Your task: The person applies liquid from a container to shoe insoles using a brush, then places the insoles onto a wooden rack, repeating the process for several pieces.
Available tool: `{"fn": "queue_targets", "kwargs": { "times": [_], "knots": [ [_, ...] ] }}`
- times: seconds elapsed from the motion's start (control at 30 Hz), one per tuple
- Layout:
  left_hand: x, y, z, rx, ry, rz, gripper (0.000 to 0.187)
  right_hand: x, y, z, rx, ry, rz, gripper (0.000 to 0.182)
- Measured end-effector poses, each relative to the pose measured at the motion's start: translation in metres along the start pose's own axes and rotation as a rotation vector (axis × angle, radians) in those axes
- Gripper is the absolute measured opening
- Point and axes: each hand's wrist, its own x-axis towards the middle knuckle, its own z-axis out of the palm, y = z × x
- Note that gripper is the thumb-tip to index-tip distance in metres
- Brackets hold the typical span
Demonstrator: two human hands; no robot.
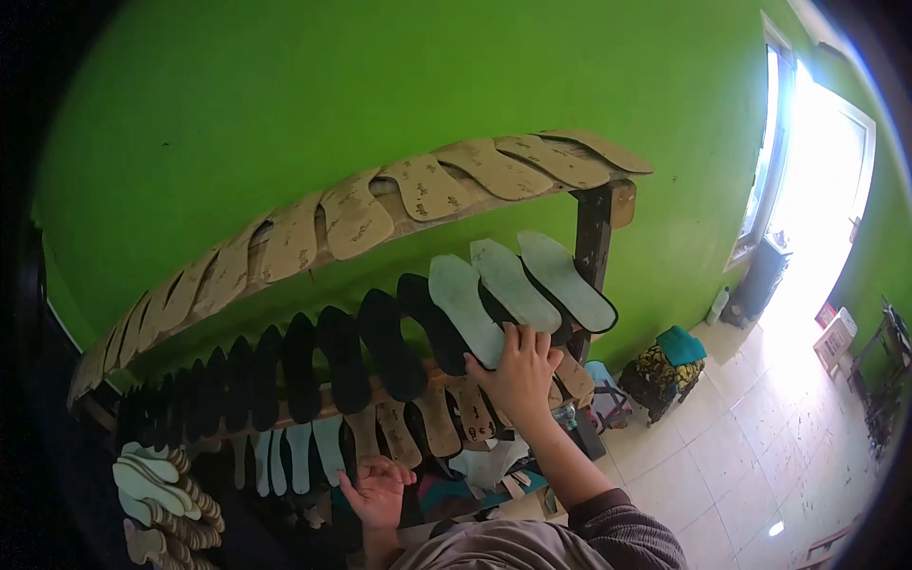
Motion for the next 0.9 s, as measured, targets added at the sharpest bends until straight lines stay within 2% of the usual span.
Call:
{"fn": "queue_targets", "kwargs": {
  "times": [0.33, 0.47, 0.53, 0.57, 0.63, 0.67, 0.73, 0.9],
  "knots": [
    [0.013, -0.006, -0.002, 0.060, 0.024, -0.058, 0.070, -0.009, 0.004, -0.016, 0.080, -0.051, -0.004, 0.065],
    [0.000, -0.005, 0.001, 0.011, -0.006, -0.048, 0.065, -0.034, 0.015, -0.031, 0.187, -0.017, 0.033, 0.047],
    [-0.011, -0.004, 0.009, 0.116, 0.093, -0.033, 0.050, -0.052, 0.020, -0.041, 0.195, -0.016, 0.019, 0.040],
    [-0.018, -0.004, 0.012, 0.115, 0.101, -0.037, 0.050, -0.061, 0.023, -0.046, 0.244, -0.040, 0.009, 0.036],
    [-0.045, -0.005, 0.020, 0.252, 0.097, -0.052, 0.030, -0.084, 0.027, -0.064, 0.314, -0.057, -0.013, 0.026],
    [-0.055, -0.006, 0.021, 0.251, 0.105, -0.052, 0.030, -0.093, 0.030, -0.069, 0.315, -0.065, -0.016, 0.026],
    [-0.080, -0.009, 0.024, 0.242, 0.137, -0.070, 0.018, -0.114, 0.035, -0.078, 0.344, -0.115, -0.044, 0.023],
    [-0.147, -0.007, 0.023, 0.268, 0.205, -0.113, 0.018, -0.176, 0.047, -0.092, 0.474, -0.213, -0.023, 0.016]
  ]
}}
